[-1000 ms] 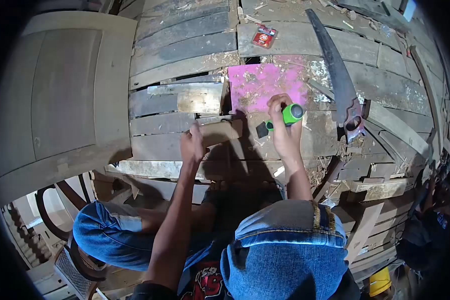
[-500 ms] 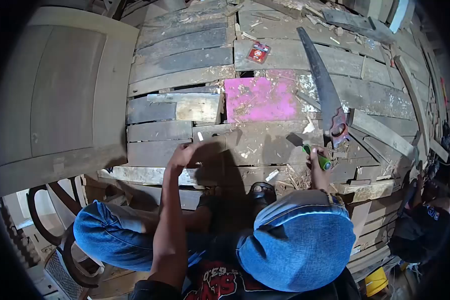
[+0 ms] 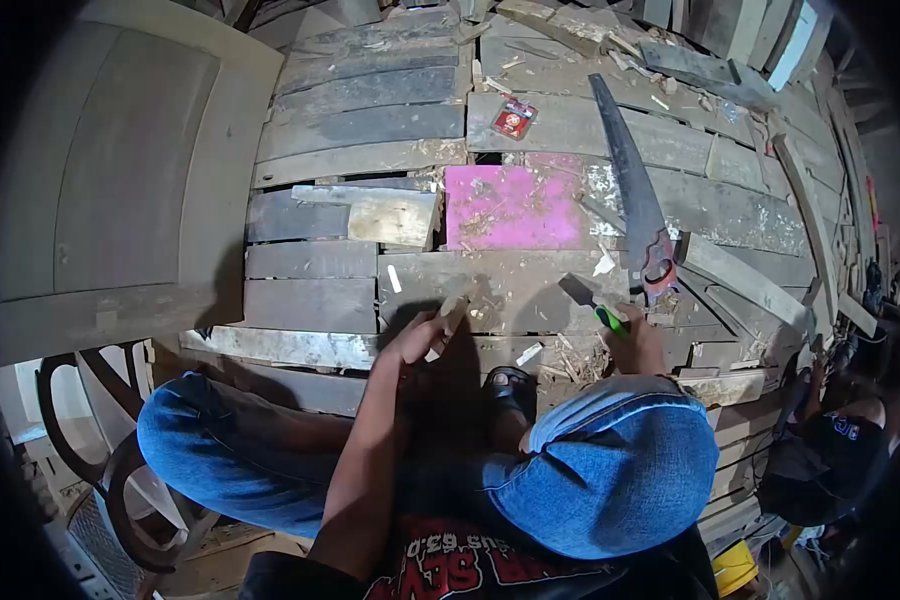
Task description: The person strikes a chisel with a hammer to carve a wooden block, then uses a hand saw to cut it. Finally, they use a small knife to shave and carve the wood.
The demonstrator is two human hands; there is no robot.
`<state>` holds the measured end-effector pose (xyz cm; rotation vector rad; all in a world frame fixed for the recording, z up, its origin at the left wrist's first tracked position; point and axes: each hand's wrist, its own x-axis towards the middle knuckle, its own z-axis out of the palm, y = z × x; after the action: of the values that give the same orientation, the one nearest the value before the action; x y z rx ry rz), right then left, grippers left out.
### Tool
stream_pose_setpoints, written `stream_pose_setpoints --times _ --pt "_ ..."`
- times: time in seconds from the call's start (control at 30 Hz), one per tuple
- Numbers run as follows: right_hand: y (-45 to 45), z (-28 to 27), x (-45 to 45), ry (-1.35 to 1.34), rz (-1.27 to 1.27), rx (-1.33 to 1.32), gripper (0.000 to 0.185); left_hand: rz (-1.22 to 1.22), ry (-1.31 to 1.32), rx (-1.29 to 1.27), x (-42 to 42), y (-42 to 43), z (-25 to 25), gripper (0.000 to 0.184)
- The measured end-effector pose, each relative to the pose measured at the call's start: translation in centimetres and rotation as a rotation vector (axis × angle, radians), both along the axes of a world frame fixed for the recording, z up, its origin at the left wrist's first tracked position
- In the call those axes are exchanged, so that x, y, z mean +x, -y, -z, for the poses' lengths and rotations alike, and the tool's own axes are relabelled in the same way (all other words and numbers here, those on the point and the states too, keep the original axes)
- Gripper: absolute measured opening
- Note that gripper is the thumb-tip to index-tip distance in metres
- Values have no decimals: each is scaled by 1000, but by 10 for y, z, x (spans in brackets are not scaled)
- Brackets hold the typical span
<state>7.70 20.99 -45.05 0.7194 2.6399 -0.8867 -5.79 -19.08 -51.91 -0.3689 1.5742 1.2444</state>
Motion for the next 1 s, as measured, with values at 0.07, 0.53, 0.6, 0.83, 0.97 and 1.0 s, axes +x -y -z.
stream_pose_setpoints --times 0.07,0.53,0.6,0.83,0.97,1.0 --pt "8 2 -6 214 -102 96 53 -199 208 20 7 -15 -28 37" --pt "84 37 19 -84 -202 -492 48 -275 -136 -175 46 -77 -31 62" --pt "101 33 21 47 -152 -704 48 -276 -120 -184 44 -83 -48 63" --pt "128 4 12 248 -45 -820 48 -269 -158 -176 50 -68 -20 50" --pt "139 12 5 189 -51 -777 48 -231 -116 -113 46 -65 -31 51" --pt "143 9 -3 171 -58 -770 47 -253 -96 -106 45 -65 -32 50"
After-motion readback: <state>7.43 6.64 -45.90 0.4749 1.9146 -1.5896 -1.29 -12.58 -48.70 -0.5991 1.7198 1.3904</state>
